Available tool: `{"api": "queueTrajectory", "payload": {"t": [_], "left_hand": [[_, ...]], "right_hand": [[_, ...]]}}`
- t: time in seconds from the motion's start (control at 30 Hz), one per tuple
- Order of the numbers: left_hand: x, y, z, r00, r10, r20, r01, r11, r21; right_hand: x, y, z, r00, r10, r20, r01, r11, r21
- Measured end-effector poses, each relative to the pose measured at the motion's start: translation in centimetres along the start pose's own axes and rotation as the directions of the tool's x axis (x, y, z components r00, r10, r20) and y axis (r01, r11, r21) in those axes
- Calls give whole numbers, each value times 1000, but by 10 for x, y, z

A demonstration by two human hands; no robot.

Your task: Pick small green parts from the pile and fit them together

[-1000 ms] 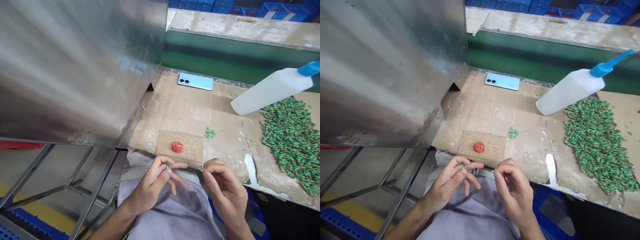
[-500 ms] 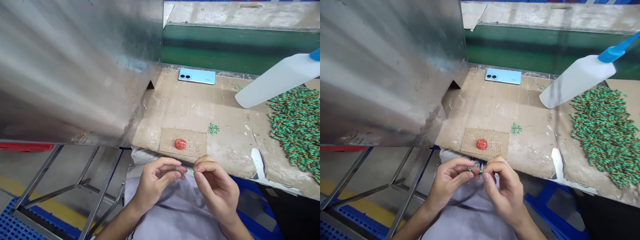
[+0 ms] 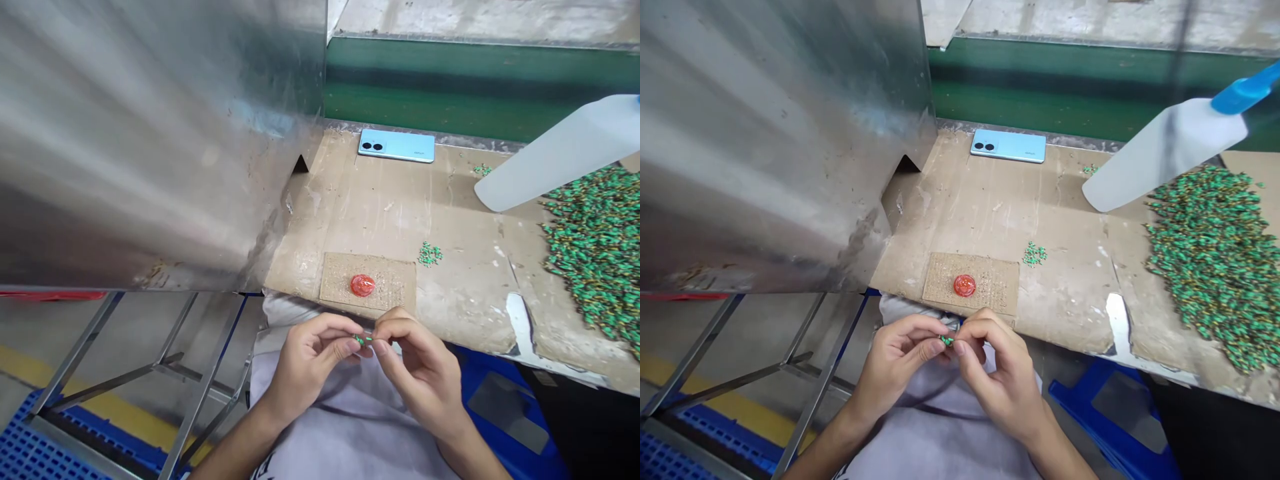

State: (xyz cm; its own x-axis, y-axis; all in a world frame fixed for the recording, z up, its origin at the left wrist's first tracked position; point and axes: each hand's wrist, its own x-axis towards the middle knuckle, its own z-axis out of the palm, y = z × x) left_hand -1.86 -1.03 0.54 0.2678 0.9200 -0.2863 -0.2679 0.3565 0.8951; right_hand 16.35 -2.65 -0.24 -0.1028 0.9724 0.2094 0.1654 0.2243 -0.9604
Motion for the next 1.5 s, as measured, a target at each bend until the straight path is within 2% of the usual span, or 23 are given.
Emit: {"api": "queueTrajectory", "payload": {"t": [0.13,0.3,0.47,0.83,0.97,1.23,1.37,1.5], "left_hand": [[2,0,-2,991,130,-38,-125,984,127],[1,-2,-3,988,148,-33,-141,977,161],[3,-4,-4,976,218,-11,-214,963,163],[3,-8,-4,979,205,-2,-202,968,150],[3,-9,-4,972,234,5,-230,954,193],[5,-12,-8,899,430,83,-434,849,301],[4,-12,-10,868,484,107,-490,807,330],[4,-13,-10,850,510,132,-524,793,312]], "right_hand": [[1,1,0,999,-4,35,5,1000,-24],[4,-1,-1,996,6,94,-2,999,-36],[6,-3,-2,992,17,128,-11,999,-48],[8,-7,-5,989,16,144,-3,996,-90],[9,-11,-8,985,28,173,-7,993,-120],[13,-21,-13,966,109,235,-73,985,-157],[13,-22,-14,948,162,272,-123,980,-156],[13,-24,-15,943,162,290,-125,982,-142]]}}
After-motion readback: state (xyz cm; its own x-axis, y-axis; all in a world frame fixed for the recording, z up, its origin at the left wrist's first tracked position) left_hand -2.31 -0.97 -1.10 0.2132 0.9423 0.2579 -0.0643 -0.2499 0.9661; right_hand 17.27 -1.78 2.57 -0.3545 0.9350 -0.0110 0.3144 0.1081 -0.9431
